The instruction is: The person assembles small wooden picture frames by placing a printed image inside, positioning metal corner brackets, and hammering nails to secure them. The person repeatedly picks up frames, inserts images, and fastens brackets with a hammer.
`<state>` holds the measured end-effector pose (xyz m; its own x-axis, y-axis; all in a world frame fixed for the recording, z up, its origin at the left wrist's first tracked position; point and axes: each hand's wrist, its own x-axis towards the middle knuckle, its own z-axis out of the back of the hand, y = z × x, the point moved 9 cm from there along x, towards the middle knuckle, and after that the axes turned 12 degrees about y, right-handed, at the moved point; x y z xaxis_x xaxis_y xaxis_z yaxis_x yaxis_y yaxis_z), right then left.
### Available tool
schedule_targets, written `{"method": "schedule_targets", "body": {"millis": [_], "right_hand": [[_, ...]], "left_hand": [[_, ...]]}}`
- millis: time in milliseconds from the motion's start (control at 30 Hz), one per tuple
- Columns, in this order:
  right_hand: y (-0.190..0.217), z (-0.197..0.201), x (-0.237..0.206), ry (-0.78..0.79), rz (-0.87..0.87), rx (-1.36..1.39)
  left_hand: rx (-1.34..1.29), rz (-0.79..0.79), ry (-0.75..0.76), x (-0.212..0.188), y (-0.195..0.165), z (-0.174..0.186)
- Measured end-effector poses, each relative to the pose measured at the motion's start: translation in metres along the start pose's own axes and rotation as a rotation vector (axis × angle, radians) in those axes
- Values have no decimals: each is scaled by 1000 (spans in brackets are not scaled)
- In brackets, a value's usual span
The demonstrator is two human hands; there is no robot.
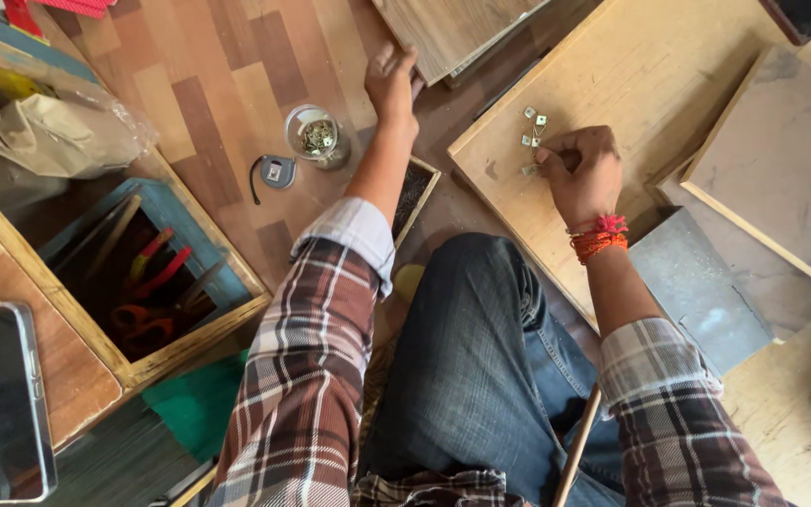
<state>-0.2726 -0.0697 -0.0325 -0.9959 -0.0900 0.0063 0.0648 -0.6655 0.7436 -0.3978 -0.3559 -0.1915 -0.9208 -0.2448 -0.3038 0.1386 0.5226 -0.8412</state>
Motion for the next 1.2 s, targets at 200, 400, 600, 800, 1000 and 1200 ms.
{"method": "schedule_targets", "body": {"millis": [200, 400, 600, 800, 1000, 1200], "right_hand": [[-2, 41, -34, -144, -48, 365], [6, 92, -105, -341, -31, 706], [8, 159, -164, -545, 76, 657], [25, 200, -177, -507, 360, 614], [63, 235, -241, -607, 391, 466], [154, 238, -252, -538, 394, -276]], "left_hand": [[-310, 47, 194, 3, -27, -40], [-322, -201, 565, -47, -108, -116], [-782, -83, 911, -153, -185, -160], [-1274, 466, 1013, -284, -183, -178], [-1317, 622, 903, -342, -106, -178], [-348, 7, 643, -383, -99, -147]]}}
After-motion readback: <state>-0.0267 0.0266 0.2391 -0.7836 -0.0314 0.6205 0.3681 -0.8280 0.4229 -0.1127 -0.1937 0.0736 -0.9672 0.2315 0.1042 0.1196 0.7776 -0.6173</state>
